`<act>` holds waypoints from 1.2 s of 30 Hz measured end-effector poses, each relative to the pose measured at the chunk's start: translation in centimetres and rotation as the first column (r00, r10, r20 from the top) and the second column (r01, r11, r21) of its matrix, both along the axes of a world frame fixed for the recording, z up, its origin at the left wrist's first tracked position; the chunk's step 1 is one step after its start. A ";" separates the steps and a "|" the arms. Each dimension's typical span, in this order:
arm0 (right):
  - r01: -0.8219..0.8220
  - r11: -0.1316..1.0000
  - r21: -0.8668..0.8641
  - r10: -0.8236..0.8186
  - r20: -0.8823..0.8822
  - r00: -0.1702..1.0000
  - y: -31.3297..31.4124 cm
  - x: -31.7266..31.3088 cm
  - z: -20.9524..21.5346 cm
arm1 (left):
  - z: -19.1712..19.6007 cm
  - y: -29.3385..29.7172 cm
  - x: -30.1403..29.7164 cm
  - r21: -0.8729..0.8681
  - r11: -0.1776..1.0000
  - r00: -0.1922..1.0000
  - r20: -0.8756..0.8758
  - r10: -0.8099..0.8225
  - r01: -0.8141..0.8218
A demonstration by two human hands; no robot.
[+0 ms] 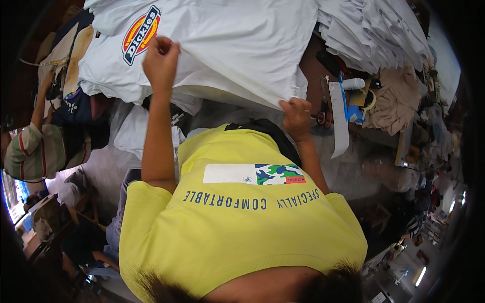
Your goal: The person uses scissors to trim loose threads from several white t-shirts on a workbench. They pick up a shirt, trim the threads from the seams with scissors, and then return the shirt to the stack.
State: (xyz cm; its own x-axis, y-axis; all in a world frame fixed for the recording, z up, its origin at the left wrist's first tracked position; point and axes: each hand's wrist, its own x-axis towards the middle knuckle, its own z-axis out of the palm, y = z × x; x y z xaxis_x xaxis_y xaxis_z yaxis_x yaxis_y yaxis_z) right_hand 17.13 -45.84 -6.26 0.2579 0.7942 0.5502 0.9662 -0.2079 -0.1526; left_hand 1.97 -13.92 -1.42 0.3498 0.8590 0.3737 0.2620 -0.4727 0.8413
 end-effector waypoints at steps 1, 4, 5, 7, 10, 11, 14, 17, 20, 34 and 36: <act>-0.085 0.995 -0.059 0.081 -0.066 0.994 0.9 -0.2 0.8 | 1.3 1.3 0.4 0.015 0.999 0.995 0.090 -0.040 0.038; -0.314 0.946 -0.078 0.246 -0.457 0.855 2.8 -1.3 0.9 | 2.2 7.3 1.2 -0.086 0.996 0.859 0.512 0.017 0.031; -0.369 0.928 -0.047 0.270 -0.598 0.755 3.1 -1.4 0.7 | 1.3 9.0 1.4 -0.236 0.971 0.875 0.475 0.090 0.029; -0.218 0.968 -0.124 0.112 -0.565 0.817 2.8 -0.3 0.5 | -1.2 11.3 1.2 -0.514 0.858 0.902 0.372 0.221 0.002; 0.277 0.943 -0.186 -0.325 -0.324 0.888 0.0 3.1 -1.8 | -6.8 8.7 0.6 -0.624 0.761 0.934 0.351 0.071 0.177; 0.450 0.864 -0.226 -0.493 -0.200 0.847 -1.4 4.4 -2.2 | -7.3 6.0 0.2 -0.651 0.743 0.940 0.328 0.093 0.154; 0.658 0.656 -0.370 -0.728 -0.079 0.681 -4.3 6.0 -2.8 | -10.8 0.9 -1.4 -0.756 0.644 0.970 0.228 0.089 0.119; 0.667 0.535 -0.518 -0.808 -0.084 0.583 -5.5 6.5 -3.9 | -11.5 -2.9 -1.6 -0.877 0.405 0.930 0.340 0.138 0.260; 0.669 0.514 -0.538 -0.825 -0.097 0.556 -5.5 7.0 -3.7 | -10.0 -3.4 -1.3 -0.888 0.274 0.906 0.409 0.107 0.368; 0.373 0.647 -0.665 -0.763 -0.569 0.307 -6.4 9.4 -1.5 | -10.2 -4.0 0.5 -0.892 0.247 0.910 0.407 0.073 0.379; 0.227 0.875 -0.427 -0.442 -0.897 0.018 -5.4 8.7 -0.9 | -10.1 -3.9 0.6 -0.879 0.270 0.906 0.421 0.045 0.394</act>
